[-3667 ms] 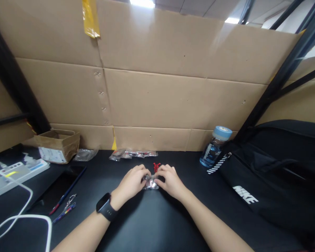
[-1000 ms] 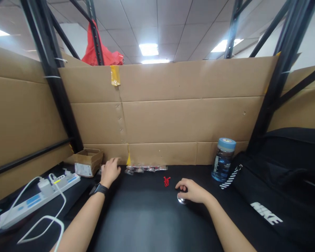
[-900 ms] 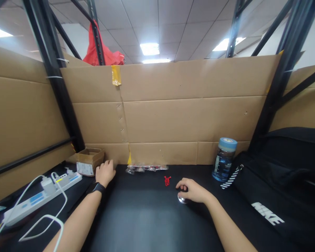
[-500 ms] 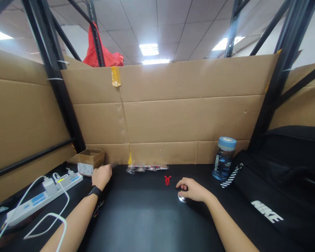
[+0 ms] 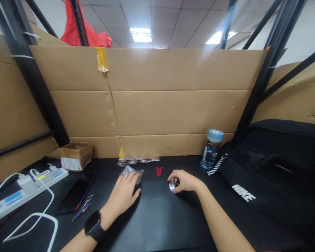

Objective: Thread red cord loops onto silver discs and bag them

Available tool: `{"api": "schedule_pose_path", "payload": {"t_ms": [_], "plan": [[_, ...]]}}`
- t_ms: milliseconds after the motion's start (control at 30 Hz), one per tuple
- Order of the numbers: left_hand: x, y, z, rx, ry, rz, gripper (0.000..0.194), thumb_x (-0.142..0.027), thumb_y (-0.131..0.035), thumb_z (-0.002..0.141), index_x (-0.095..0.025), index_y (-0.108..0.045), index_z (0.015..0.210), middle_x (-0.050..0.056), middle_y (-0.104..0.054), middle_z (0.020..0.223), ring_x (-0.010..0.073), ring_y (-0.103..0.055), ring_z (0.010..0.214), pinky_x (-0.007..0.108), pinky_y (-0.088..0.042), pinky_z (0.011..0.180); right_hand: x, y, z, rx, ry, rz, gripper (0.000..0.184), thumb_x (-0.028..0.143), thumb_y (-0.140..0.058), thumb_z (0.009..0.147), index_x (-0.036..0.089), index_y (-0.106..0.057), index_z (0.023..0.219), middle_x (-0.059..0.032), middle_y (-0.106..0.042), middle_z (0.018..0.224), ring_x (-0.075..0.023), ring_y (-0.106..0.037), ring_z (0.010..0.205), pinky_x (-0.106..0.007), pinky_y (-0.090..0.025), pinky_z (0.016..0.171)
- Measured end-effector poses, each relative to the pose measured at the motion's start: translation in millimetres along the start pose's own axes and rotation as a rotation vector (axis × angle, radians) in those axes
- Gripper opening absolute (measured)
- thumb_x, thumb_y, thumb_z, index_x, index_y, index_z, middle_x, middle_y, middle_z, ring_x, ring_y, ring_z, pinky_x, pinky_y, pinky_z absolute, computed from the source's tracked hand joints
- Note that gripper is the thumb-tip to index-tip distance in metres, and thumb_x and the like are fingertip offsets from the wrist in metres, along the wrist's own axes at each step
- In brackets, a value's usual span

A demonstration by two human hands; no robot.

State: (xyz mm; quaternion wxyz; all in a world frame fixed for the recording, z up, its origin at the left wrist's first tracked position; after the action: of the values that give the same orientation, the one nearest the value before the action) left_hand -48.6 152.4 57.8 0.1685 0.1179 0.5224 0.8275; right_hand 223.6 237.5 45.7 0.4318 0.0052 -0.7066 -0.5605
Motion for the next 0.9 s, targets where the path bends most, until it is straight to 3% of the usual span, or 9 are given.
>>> {"api": "schedule_pose_path", "payload": {"t_ms": [67,167,300,400,500,700,900], "plan": [[-22.1,2.5,18.4,0.032,-0.086,-0.091,0.042,-0.031,-0.054,0.098,-0.021,-0.058,0.138,0.012,-0.062,0.140,0.0299,-0.056,0.128,0.045,-0.041,0.106,-0.4,0.1,0.4,-0.006,0.019,0.001,0.056,0.018,-0.090,0.055,0.020,-0.078,0.109,-0.0026,-0.068,0.093,-0.0170,-0.064,0.080,-0.025,-0.052,0.075],[-45.3,-6.8,58.6,0.139,-0.071,-0.110,0.031,-0.028,-0.053,0.098,-0.023,-0.066,0.125,0.010,-0.071,0.122,0.0284,-0.064,0.112,0.042,-0.047,0.096,-3.1,2.2,0.2,-0.017,0.040,0.013,0.056,0.015,-0.088,0.053,0.021,-0.078,0.108,-0.0014,-0.070,0.091,-0.0164,-0.065,0.077,-0.025,-0.052,0.073],[-57.4,-32.8,115.0,0.186,0.012,-0.087,0.024,-0.029,-0.059,0.095,-0.019,-0.073,0.112,0.013,-0.074,0.114,0.0294,-0.066,0.110,0.039,-0.048,0.093,-11.0,5.3,-0.4,-0.025,0.015,0.086,0.053,0.019,-0.089,0.053,0.020,-0.077,0.105,-0.0012,-0.073,0.089,-0.0165,-0.066,0.076,-0.025,-0.052,0.071],[-57.4,-50.6,142.3,0.201,0.069,-0.079,0.021,-0.034,-0.069,0.088,-0.016,-0.077,0.096,0.016,-0.075,0.106,0.0330,-0.068,0.107,0.041,-0.050,0.090,-14.0,6.9,-1.0,-0.020,0.012,0.118,0.055,0.021,-0.090,0.053,0.021,-0.077,0.107,-0.0017,-0.075,0.092,-0.0172,-0.068,0.079,-0.025,-0.052,0.072],[-57.2,-61.0,153.2,0.209,0.116,-0.079,0.013,-0.026,-0.070,0.085,-0.016,-0.077,0.086,0.017,-0.076,0.100,0.0334,-0.068,0.106,0.042,-0.049,0.091,-14.4,8.7,-1.4,-0.018,0.026,0.121,0.056,0.022,-0.091,0.053,0.020,-0.077,0.107,-0.0021,-0.076,0.092,-0.0178,-0.068,0.082,-0.025,-0.052,0.072],[-60.1,-70.6,148.3,0.185,0.175,-0.139,0.015,-0.019,-0.061,0.089,-0.016,-0.076,0.087,0.019,-0.075,0.111,0.0344,-0.062,0.118,0.046,-0.041,0.099,-14.3,16.2,-3.9,-0.053,0.044,0.224,0.049,0.014,-0.084,0.056,0.019,-0.075,0.105,-0.0024,-0.076,0.092,-0.0184,-0.071,0.083,-0.027,-0.055,0.077],[-55.0,-53.3,145.4,0.102,0.219,-0.359,0.020,-0.020,-0.052,0.095,-0.019,-0.071,0.089,0.010,-0.078,0.102,0.0303,-0.067,0.108,0.048,-0.040,0.099,-16.2,35.5,-6.6,-0.283,0.080,0.400,0.052,0.014,-0.080,0.063,0.016,-0.071,0.113,-0.0062,-0.075,0.101,-0.0209,-0.073,0.093,-0.034,-0.058,0.089]]}}
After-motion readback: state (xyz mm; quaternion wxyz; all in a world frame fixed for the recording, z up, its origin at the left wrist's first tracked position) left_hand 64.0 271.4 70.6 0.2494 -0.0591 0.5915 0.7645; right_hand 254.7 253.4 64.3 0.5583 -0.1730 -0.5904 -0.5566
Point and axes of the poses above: each hand's wrist, its own z-axis towards the middle knuckle, its own y-axis out of the back of the hand, x = y × z, the point moved 6 cm from there along z, towards the middle knuckle
